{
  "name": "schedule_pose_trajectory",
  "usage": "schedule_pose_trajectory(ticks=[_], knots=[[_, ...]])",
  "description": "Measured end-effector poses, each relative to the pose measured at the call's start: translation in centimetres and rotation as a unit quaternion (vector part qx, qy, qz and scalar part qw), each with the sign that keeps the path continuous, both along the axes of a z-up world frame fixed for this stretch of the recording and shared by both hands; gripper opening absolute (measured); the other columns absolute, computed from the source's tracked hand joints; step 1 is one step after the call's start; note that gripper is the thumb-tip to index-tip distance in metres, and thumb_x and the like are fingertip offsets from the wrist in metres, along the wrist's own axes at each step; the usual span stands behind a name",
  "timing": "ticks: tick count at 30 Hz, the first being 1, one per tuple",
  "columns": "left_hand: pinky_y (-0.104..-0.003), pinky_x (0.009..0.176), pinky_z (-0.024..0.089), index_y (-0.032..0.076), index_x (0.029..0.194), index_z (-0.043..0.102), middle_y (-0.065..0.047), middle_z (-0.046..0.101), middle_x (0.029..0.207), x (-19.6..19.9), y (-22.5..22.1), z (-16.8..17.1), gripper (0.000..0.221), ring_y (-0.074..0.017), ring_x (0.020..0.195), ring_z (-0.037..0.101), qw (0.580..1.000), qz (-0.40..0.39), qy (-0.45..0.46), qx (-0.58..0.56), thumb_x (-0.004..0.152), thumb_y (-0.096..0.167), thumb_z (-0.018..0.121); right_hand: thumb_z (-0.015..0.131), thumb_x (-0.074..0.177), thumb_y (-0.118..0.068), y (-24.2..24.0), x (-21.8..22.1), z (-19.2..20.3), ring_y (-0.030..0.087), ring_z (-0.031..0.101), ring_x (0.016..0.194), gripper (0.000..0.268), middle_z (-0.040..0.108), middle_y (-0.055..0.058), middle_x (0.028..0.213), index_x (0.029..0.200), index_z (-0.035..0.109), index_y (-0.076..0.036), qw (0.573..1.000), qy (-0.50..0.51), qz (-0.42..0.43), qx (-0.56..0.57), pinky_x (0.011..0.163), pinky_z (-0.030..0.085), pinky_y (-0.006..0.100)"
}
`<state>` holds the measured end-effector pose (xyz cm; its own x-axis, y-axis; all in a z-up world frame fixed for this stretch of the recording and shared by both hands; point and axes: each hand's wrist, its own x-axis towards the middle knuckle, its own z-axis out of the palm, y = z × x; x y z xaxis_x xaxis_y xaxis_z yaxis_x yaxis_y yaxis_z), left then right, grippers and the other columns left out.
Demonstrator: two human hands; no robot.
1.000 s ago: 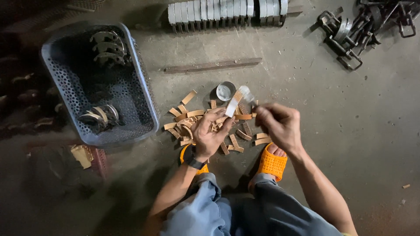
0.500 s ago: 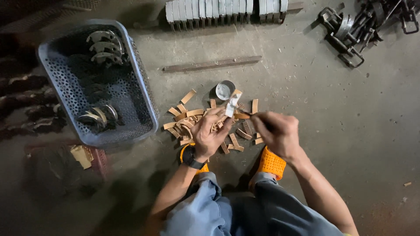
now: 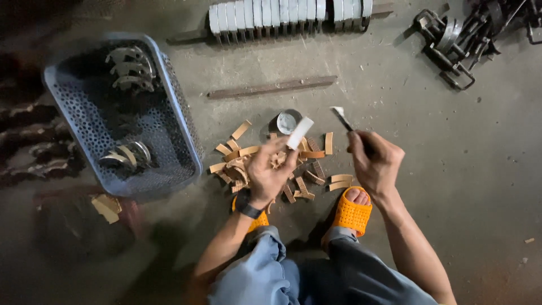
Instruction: Applying adhesive to brake lining strips and attaching them to metal brake shoe frames for assembly.
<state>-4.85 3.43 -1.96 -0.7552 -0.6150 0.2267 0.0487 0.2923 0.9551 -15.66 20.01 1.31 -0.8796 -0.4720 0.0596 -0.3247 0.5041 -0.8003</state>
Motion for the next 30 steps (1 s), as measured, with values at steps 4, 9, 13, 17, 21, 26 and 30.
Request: schedule_pose_trajectory(ticks=[4, 9, 13, 17, 21, 26, 30], knots=[[-0.036, 0.049, 0.049, 0.001, 0.081, 0.060, -0.015, 0.064, 0.068, -6.7, -5.3, 0.8, 0.015, -0.0311, 0.061, 0.064, 0.994, 0.030, -0.097, -0.044, 0.074, 0.005, 0.073, 0.061, 0.087, 0.000, 1.4, -0.1, -0.7, 0.019, 0.048, 0.042, 0.018, 0.058, 0.008, 0.053, 0.071, 0.063, -0.005, 0.997, -0.037, -0.061, -0.001, 0.044, 0.039, 0.026], [-0.021, 0.056, 0.051, 0.011, 0.095, 0.060, -0.001, 0.068, 0.083, -18.3, -12.1, -3.1, 0.018, -0.0101, 0.069, 0.062, 0.989, -0.012, -0.087, -0.123, 0.080, 0.011, 0.070, 0.059, 0.086, -0.004, 3.0, 0.6, -2.3, 0.006, 0.040, 0.044, 0.011, 0.060, 0.003, 0.060, 0.076, 0.062, -0.001, 0.995, -0.094, -0.030, 0.017, 0.039, 0.030, 0.020], [-0.024, 0.056, 0.050, 0.011, 0.088, 0.058, -0.002, 0.065, 0.078, -20.4, -12.3, -4.8, 0.017, -0.0130, 0.066, 0.061, 0.983, -0.039, -0.088, -0.155, 0.079, 0.014, 0.072, 0.059, 0.086, -0.003, 3.9, 0.7, -3.1, 0.012, 0.046, 0.040, 0.017, 0.058, 0.006, 0.052, 0.070, 0.065, -0.005, 0.984, -0.140, -0.112, -0.005, 0.038, 0.034, 0.024], [-0.027, 0.056, 0.048, 0.011, 0.079, 0.056, -0.002, 0.060, 0.071, -21.1, -11.9, -6.5, 0.020, -0.0168, 0.063, 0.059, 0.976, -0.072, -0.086, -0.188, 0.076, 0.018, 0.075, 0.059, 0.086, 0.000, 4.8, 0.4, -3.7, 0.010, 0.045, 0.038, 0.015, 0.059, 0.007, 0.054, 0.073, 0.066, -0.002, 0.981, -0.151, -0.120, -0.020, 0.037, 0.034, 0.022], [-0.029, 0.055, 0.047, 0.011, 0.074, 0.054, -0.002, 0.057, 0.066, -20.1, -11.7, -7.1, 0.024, -0.0194, 0.060, 0.057, 0.971, -0.085, -0.084, -0.207, 0.075, 0.020, 0.077, 0.060, 0.086, 0.000, 4.7, 0.0, -3.5, 0.011, 0.045, 0.037, 0.016, 0.059, 0.007, 0.053, 0.071, 0.065, -0.001, 0.983, -0.149, -0.104, -0.022, 0.036, 0.034, 0.022], [-0.033, 0.055, 0.045, 0.011, 0.062, 0.051, -0.003, 0.051, 0.057, -16.1, -11.6, -6.4, 0.034, -0.0244, 0.056, 0.055, 0.960, -0.098, -0.076, -0.251, 0.072, 0.025, 0.080, 0.064, 0.086, -0.003, 3.8, 0.1, -2.5, 0.013, 0.046, 0.044, 0.011, 0.058, 0.008, 0.058, 0.075, 0.065, -0.002, 0.992, -0.099, -0.046, -0.059, 0.042, 0.036, 0.025], [-0.036, 0.055, 0.043, 0.011, 0.056, 0.050, -0.003, 0.048, 0.052, -11.6, -9.5, -5.7, 0.040, -0.0270, 0.053, 0.054, 0.953, -0.107, -0.064, -0.275, 0.071, 0.028, 0.082, 0.068, 0.083, 0.000, 3.9, 0.7, -2.2, 0.012, 0.045, 0.049, 0.004, 0.052, 0.009, 0.059, 0.083, 0.065, 0.003, 0.993, -0.066, -0.028, -0.090, 0.044, 0.036, 0.025]])
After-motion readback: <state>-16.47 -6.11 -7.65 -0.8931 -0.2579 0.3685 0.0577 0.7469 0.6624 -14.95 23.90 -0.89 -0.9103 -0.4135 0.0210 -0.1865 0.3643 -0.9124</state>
